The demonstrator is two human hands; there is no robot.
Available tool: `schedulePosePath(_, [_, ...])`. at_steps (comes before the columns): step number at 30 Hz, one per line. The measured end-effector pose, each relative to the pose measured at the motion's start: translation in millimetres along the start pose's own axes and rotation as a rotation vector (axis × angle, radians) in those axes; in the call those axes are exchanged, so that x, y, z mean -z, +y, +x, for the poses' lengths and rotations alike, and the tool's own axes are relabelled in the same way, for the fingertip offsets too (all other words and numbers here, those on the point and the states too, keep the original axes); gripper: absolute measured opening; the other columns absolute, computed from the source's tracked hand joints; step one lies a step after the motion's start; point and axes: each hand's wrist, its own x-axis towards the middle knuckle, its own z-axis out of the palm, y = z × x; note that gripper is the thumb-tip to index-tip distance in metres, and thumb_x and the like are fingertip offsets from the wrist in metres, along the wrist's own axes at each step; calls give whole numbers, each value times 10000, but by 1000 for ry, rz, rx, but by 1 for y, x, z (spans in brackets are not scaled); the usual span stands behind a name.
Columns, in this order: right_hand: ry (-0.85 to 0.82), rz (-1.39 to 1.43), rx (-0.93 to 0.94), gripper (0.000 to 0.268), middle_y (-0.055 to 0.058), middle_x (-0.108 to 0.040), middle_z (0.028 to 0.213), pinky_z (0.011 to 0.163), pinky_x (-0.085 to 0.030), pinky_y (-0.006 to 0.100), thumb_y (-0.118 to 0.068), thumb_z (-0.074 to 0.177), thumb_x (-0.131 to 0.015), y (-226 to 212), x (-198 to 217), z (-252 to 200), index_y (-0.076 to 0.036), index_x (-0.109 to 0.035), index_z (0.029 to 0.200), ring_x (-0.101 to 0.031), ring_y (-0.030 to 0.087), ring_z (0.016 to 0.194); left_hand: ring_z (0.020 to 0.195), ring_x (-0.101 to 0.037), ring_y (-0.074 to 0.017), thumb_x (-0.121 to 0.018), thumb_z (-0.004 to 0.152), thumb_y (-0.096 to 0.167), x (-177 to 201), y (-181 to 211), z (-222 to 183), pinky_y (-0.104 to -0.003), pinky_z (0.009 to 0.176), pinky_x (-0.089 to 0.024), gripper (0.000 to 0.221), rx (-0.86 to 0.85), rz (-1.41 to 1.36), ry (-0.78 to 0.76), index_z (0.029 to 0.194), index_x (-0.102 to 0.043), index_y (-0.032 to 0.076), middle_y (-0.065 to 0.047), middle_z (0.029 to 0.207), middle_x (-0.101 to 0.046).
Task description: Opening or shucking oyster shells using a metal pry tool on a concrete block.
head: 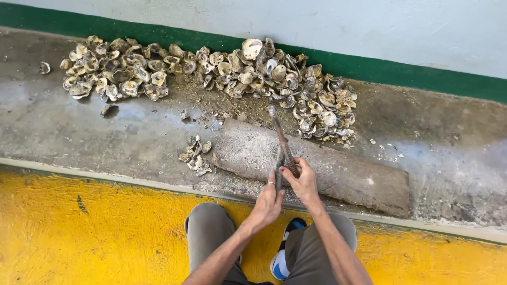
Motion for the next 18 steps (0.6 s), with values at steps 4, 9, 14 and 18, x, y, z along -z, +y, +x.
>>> schedulePosePath(4, [-22,33,-1,429,96,-766,884,649,-571,284,-143,846,-798,13,-7,6,34,-579,1170,-707,116,762,714,-695,-305,-562,1012,142,22,35,5,-429,632,-557,739,44,-73,-32,1585,-153,-82,-224,885,-675])
schedulePosePath(9, [43,49,41,429,92,-750,932,705,-556,260,-89,825,-813,24,-10,-2,37,-585,1165,-682,99,821,760,-752,-254,-601,989,167,39,14,13,-373,652,-605,560,231,-312,-152,1477,-393,-11,-224,952,-740])
schedulePosePath(14, [67,75,3,425,91,-754,936,716,-555,262,-90,841,-789,21,-15,-5,31,-576,1188,-678,103,818,752,-756,-302,-607,1011,165,57,0,69,-404,652,-617,319,284,-264,-61,1263,-621,-30,-218,975,-767])
schedulePosePath(18, [74,-27,64,440,109,-759,968,786,-562,286,-88,837,-789,18,-16,-12,21,-557,1194,-714,134,881,853,-713,-355,-730,880,82,50,-6,100,-454,735,-578,364,13,84,171,1208,-631,-39,-218,1043,-678])
